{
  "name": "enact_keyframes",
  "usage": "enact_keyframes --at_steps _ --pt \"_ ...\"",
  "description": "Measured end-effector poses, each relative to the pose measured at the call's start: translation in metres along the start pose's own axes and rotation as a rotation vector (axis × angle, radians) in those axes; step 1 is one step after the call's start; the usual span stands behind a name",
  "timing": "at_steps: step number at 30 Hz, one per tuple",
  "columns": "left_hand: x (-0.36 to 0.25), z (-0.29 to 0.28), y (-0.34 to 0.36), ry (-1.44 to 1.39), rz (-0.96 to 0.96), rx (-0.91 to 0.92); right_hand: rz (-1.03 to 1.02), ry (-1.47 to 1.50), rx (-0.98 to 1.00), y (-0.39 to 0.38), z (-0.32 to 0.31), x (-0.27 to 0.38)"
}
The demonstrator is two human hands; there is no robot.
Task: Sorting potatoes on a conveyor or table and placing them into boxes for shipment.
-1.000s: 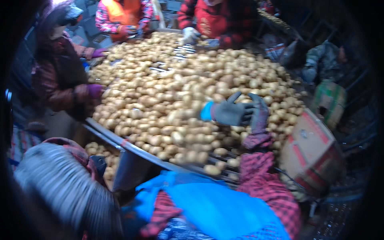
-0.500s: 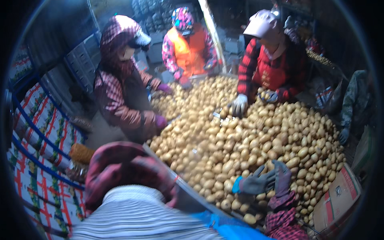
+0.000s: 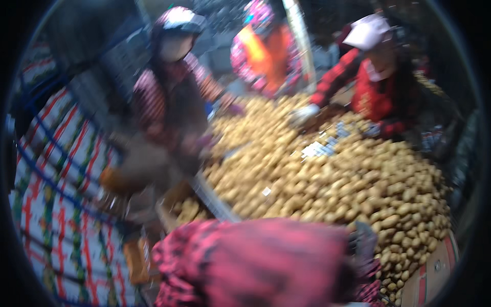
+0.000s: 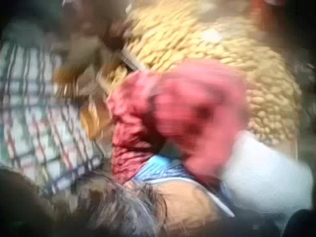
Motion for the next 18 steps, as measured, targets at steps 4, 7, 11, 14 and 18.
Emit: enact_keyframes --at_steps 4,7,11,14,18 --pt "-0.077 0.088 0.004 -0.359 0.143 0.008 -0.533 -0.417 0.278 -0.064 -0.011 0.201" --pt "-0.086 0.129 0.011 -0.58 0.254 0.119 -0.861 -0.483 0.626 -0.063 0.032 0.282" --pt "-0.102 0.161 0.019 -0.742 0.364 0.268 -0.334 -0.257 0.288 -0.006 0.018 0.126" --pt "-0.097 0.125 0.009 -0.67 0.375 0.315 0.225 0.161 0.022 0.018 0.007 -0.014" --pt "-0.089 0.059 0.027 -0.429 0.382 0.326 0.019 0.079 0.045 -0.039 -0.006 -0.055"
Point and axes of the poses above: each hand's wrist, its own y-axis towards the middle knuckle, its own z-axis out of the palm, x = y × z, the point moved 1 cm from there along y, towards the middle knuckle, and after that the axes turned 3 degrees about z, right-handed, at the moved point
